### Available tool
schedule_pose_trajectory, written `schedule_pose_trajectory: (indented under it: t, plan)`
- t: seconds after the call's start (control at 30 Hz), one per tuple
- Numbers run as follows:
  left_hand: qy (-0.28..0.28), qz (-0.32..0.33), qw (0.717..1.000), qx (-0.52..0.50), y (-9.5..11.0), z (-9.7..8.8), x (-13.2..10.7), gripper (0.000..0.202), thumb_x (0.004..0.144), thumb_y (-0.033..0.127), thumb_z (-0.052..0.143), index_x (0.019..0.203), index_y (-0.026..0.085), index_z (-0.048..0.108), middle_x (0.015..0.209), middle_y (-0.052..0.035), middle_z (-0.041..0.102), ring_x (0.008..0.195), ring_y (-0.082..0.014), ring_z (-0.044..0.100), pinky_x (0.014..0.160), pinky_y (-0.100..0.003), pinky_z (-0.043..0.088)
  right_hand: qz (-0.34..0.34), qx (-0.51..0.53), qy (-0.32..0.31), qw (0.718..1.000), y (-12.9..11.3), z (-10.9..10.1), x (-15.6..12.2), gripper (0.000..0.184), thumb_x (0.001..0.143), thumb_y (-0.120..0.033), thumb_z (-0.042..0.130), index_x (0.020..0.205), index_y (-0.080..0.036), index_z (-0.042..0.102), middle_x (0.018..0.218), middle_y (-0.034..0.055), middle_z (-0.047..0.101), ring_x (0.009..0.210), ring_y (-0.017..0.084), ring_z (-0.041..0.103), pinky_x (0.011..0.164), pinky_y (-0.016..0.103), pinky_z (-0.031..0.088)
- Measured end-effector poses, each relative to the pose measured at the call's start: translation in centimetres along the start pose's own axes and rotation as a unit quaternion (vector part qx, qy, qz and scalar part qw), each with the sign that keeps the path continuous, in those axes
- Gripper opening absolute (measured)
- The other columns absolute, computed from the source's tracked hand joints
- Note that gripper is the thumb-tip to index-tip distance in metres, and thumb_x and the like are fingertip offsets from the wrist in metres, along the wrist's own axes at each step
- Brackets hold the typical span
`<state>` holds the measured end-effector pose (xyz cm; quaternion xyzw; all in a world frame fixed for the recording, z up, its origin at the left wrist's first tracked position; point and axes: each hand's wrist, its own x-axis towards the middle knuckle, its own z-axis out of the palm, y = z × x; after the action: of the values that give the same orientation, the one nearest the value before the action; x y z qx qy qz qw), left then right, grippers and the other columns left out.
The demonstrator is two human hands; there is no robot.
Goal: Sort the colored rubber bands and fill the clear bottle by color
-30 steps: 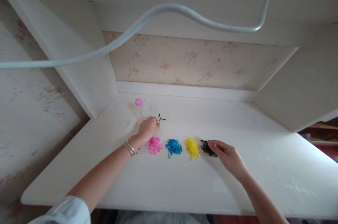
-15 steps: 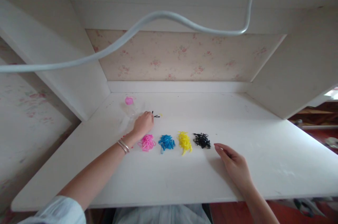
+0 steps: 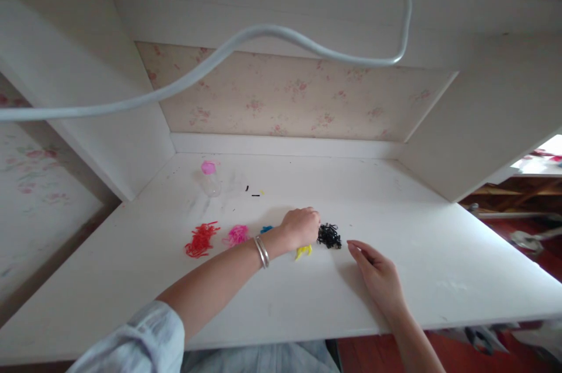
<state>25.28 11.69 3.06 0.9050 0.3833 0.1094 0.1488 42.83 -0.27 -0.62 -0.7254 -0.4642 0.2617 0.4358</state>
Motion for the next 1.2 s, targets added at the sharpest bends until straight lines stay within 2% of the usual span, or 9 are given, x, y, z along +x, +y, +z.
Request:
schedule_pose_trajectory:
  t: [0.2, 0.33, 0.43, 0.6, 0.73, 0.83, 0.97, 1.07, 1.2]
  plan:
    - [0.019, -0.008, 1.0, -0.02, -0.7, -1.3, -0.3, 0.03, 0.09, 0.028, 0.037, 0.089, 0.022, 0.067, 0.1, -0.0061, 0.066, 0.088, -0.0203, 0.063, 0.078, -0.033, 0.048, -0.005, -0.012, -0.01, 1.0, 0.4, -0.1, 0.1, 0.043, 0.076, -0.053, 0.056, 0.096, -0.017, 0.07, 0.092, 0.0066, 0.071, 0.085, 0.022, 0.063, 0.073, 0.028, 0.048]
    - [0.062, -0.037, 0.996, -0.045, -2.2, -3.7, -4.8, 0.032, 0.092, 0.028, 0.034, 0.094, 0.022, 0.065, 0.099, -0.0037, 0.066, 0.091, -0.0178, 0.061, 0.081, -0.03, 0.045, -0.011, -0.002, -0.026, 1.0, 0.3, 0.0, 0.8, 0.04, 0.075, -0.051, 0.057, 0.095, -0.018, 0.07, 0.095, 0.0061, 0.071, 0.088, 0.021, 0.062, 0.077, 0.028, 0.047]
    - [0.087, -0.039, 0.99, -0.105, -2.9, -5.1, -9.8, 0.027, 0.091, 0.027, 0.038, 0.092, 0.023, 0.065, 0.092, -0.0015, 0.067, 0.085, -0.0149, 0.06, 0.078, -0.026, 0.044, -0.032, -0.033, -0.051, 0.998, -0.7, 0.8, 1.9, 0.042, 0.075, -0.052, 0.056, 0.094, -0.017, 0.07, 0.087, 0.0059, 0.071, 0.079, 0.02, 0.062, 0.068, 0.026, 0.046]
    - [0.087, -0.119, 0.968, -0.204, -3.6, -4.6, -18.2, 0.027, 0.09, 0.033, 0.042, 0.086, 0.023, 0.066, 0.078, -0.0007, 0.066, 0.073, -0.0141, 0.058, 0.068, -0.024, 0.043, -0.123, -0.135, -0.151, 0.972, -6.0, 4.7, 3.7, 0.039, 0.083, -0.049, 0.046, 0.094, -0.021, 0.07, 0.069, 0.0001, 0.066, 0.059, 0.013, 0.056, 0.053, 0.023, 0.039]
    - [0.111, -0.185, 0.937, -0.276, -4.2, -2.7, -22.1, 0.027, 0.09, 0.035, 0.042, 0.085, 0.022, 0.066, 0.076, -0.0003, 0.064, 0.068, -0.0127, 0.056, 0.063, -0.022, 0.042, -0.223, -0.244, -0.226, 0.916, -11.3, 10.0, 4.9, 0.033, 0.086, -0.042, 0.043, 0.099, -0.026, 0.069, 0.068, -0.0011, 0.065, 0.061, 0.013, 0.058, 0.057, 0.022, 0.038]
    - [0.125, -0.193, 0.928, -0.293, -4.4, -1.9, -22.9, 0.028, 0.091, 0.036, 0.041, 0.086, 0.022, 0.066, 0.077, -0.0009, 0.063, 0.069, -0.0126, 0.055, 0.064, -0.021, 0.041, -0.248, -0.372, -0.245, 0.86, -14.1, 14.3, 6.3, 0.035, 0.089, -0.039, 0.038, 0.113, -0.032, 0.063, 0.093, 0.0015, 0.069, 0.083, 0.017, 0.062, 0.071, 0.025, 0.042]
    - [0.117, -0.186, 0.929, -0.298, -4.6, -1.9, -22.6, 0.028, 0.091, 0.036, 0.041, 0.086, 0.022, 0.066, 0.076, -0.0011, 0.062, 0.068, -0.0128, 0.054, 0.063, -0.022, 0.04, -0.236, -0.426, -0.245, 0.838, -15.8, 18.7, 8.2, 0.037, 0.089, -0.036, 0.04, 0.119, -0.027, 0.059, 0.108, 0.009, 0.066, 0.096, 0.024, 0.061, 0.077, 0.032, 0.044]
    - [0.112, -0.185, 0.931, -0.296, -4.8, -2.1, -22.6, 0.029, 0.091, 0.035, 0.041, 0.085, 0.021, 0.066, 0.076, -0.0017, 0.062, 0.068, -0.0129, 0.054, 0.063, -0.022, 0.04, -0.228, -0.453, -0.243, 0.827, -16.0, 20.4, 9.1, 0.037, 0.09, -0.033, 0.037, 0.113, -0.02, 0.062, 0.105, 0.0153, 0.066, 0.094, 0.027, 0.062, 0.075, 0.036, 0.045]
    - [0.096, -0.185, 0.934, -0.292, -5.0, -2.2, -22.7, 0.031, 0.091, 0.036, 0.041, 0.081, 0.022, 0.066, 0.074, -0.0017, 0.061, 0.067, -0.013, 0.054, 0.062, -0.021, 0.039, -0.238, -0.467, -0.238, 0.817, -16.1, 20.5, 8.8, 0.035, 0.09, -0.031, 0.037, 0.104, -0.017, 0.065, 0.099, 0.017, 0.067, 0.089, 0.029, 0.063, 0.07, 0.035, 0.044]
